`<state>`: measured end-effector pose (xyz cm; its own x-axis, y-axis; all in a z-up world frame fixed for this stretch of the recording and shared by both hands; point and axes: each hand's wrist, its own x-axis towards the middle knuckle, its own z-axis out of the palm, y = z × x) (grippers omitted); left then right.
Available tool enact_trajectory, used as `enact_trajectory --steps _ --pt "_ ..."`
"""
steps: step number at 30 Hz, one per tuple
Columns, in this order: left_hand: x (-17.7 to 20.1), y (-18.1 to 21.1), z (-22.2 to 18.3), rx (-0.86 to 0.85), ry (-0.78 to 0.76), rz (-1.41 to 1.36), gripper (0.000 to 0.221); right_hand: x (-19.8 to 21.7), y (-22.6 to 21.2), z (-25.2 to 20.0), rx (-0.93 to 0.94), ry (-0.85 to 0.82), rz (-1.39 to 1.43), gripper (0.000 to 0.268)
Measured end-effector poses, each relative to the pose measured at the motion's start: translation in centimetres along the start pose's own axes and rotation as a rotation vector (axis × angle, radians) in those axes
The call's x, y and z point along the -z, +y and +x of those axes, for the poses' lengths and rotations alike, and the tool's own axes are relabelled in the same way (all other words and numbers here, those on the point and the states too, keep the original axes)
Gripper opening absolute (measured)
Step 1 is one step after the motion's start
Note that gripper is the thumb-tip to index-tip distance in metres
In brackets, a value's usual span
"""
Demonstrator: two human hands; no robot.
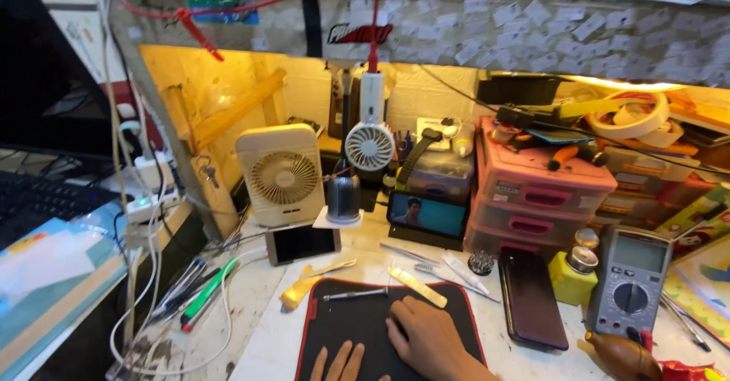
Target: Disassembling a mobile phone on a workbench to inspect internal components
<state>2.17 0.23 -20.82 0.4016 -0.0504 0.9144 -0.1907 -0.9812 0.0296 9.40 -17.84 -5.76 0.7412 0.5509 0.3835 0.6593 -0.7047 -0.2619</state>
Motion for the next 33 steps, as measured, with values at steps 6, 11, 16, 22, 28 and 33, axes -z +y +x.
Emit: enact_trajectory --steps 6,11,16,22,28,33 --pt "8.3 -4.6 9.9 -0.429 -0.694 -0.46 0.048 0.5 -1.3 -0.3 -0.255 -0.041 -0.046 0.015" --pt "8.4 -6.2 10.9 -0.498 -1.069 -0.725 0.055 1.0 -1.8 -0.6 -0.302 -0.066 -0.058 0.013" --pt "9.8 -7.3 12.8 -0.341 -1.003 -0.96 0.039 0.4 -2.2 -0.8 -0.328 -0.055 -0.077 0.01" --pt "8.9 -7.1 11.6 -0.268 -0.913 -0.883 0.032 0.5 -2.2 -0.1 -0.335 -0.086 -0.091 0.012" --pt "4.1 -8.2 7.4 -0.315 -0.923 -0.776 0.031 1.6 -2.5 2.3 -0.461 -0.266 -0.047 0.018" --pt "6.8 -5.2 14.7 -0.278 -0.935 -0.589 0.016 0.9 -2.4 2.2 -0.444 -0.201 -0.083 0.022"
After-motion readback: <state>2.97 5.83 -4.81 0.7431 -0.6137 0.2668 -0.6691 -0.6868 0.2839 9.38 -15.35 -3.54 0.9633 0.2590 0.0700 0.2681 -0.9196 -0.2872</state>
